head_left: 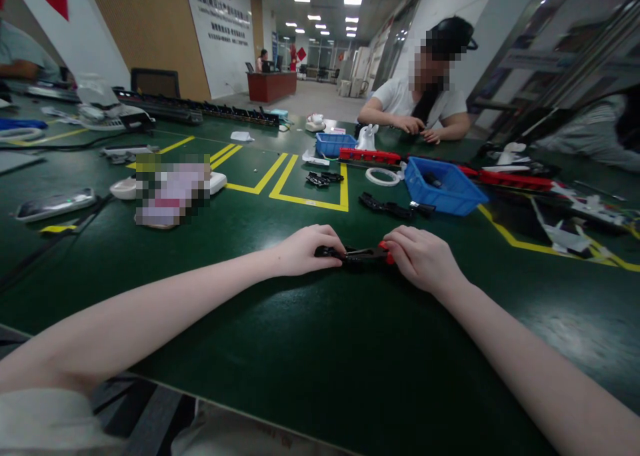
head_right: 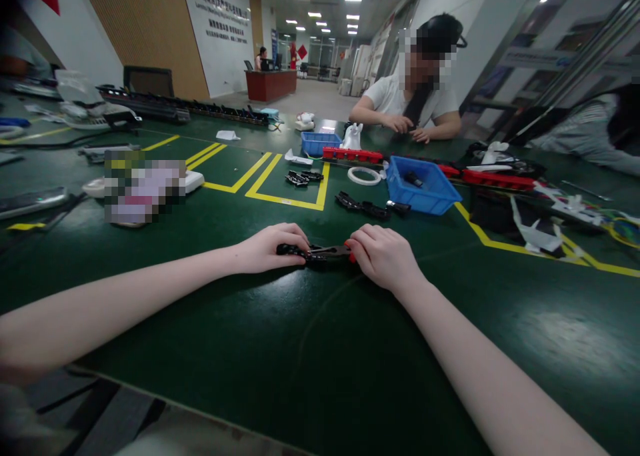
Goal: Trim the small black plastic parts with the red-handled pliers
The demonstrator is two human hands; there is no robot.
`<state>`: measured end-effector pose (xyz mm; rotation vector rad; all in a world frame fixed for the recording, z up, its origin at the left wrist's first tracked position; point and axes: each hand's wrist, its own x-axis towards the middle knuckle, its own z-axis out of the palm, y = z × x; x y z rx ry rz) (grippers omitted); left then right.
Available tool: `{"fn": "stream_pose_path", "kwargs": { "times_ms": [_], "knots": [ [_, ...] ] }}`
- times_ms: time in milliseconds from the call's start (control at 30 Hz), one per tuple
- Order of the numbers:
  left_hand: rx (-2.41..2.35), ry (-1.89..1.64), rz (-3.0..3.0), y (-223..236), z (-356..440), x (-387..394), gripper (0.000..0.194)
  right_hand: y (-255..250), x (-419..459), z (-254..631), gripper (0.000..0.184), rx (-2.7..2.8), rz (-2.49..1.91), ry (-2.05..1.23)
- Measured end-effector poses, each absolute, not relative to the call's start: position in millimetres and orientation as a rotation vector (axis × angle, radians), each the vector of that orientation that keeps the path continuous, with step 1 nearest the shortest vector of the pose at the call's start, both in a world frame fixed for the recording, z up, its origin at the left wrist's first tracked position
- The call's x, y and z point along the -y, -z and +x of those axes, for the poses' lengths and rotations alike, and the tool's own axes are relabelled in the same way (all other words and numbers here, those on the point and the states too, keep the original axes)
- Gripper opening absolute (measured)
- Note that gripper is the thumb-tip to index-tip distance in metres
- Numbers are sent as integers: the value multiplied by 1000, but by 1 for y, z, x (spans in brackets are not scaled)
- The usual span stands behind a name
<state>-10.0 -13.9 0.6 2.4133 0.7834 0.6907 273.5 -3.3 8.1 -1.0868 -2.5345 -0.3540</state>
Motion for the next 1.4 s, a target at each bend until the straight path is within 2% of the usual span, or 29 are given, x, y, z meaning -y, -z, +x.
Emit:
{"fn": "stream_pose_path", "kwargs": {
  "times_ms": [1000, 1400],
  "knots": [
    [-709, -780, 2474, 4, -9, 8, 11, -9, -7, 273, 30, 2552, -1022, 295],
    [-738, -768, 2448, 3, -10, 5, 11, -12, 8, 266, 37, 2565, -1073, 292]
  ]
}}
